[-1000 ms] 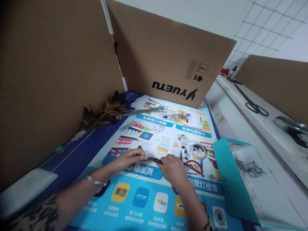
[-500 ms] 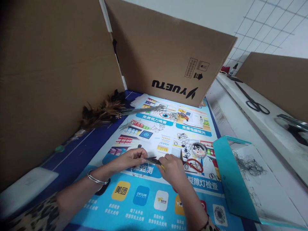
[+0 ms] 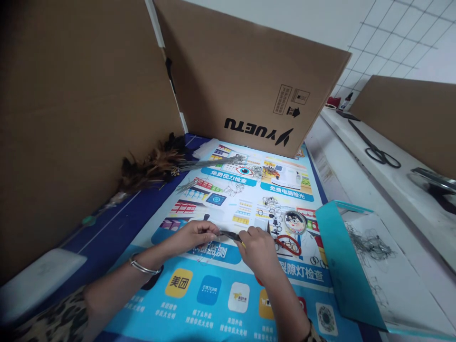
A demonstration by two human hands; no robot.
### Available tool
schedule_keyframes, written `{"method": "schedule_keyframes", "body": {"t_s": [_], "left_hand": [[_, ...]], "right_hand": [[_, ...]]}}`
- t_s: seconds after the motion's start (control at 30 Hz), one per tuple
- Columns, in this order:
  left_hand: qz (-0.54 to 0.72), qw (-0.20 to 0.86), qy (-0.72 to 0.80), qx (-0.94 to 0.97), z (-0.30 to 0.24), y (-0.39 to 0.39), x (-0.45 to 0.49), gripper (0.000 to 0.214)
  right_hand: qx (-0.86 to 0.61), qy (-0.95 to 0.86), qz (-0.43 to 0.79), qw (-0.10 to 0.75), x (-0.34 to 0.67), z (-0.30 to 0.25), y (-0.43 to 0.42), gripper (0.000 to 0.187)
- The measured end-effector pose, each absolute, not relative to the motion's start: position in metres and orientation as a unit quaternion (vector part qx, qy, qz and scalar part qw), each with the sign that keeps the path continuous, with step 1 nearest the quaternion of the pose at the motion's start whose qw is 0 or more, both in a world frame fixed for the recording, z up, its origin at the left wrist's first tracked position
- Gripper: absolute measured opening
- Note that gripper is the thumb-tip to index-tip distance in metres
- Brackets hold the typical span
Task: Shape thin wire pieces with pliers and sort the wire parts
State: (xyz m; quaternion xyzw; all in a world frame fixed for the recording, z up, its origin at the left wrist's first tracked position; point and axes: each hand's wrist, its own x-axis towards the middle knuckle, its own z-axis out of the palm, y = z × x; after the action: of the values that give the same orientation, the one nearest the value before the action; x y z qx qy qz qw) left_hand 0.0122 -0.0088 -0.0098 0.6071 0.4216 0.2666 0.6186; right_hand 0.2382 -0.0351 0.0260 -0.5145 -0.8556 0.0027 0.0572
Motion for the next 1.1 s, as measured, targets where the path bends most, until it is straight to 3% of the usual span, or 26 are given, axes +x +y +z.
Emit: {"method": "schedule_keyframes", "body": {"t_s": [1.1], "left_hand": [[0.293, 0.633, 0.393, 0.598, -0.0074, -0.0109, 0.0149, 0.017]], "right_hand": [[-0.518, -0.849, 0.090, 0.045, 0.2325, 0.0271, -0.0355, 0.025]]}}
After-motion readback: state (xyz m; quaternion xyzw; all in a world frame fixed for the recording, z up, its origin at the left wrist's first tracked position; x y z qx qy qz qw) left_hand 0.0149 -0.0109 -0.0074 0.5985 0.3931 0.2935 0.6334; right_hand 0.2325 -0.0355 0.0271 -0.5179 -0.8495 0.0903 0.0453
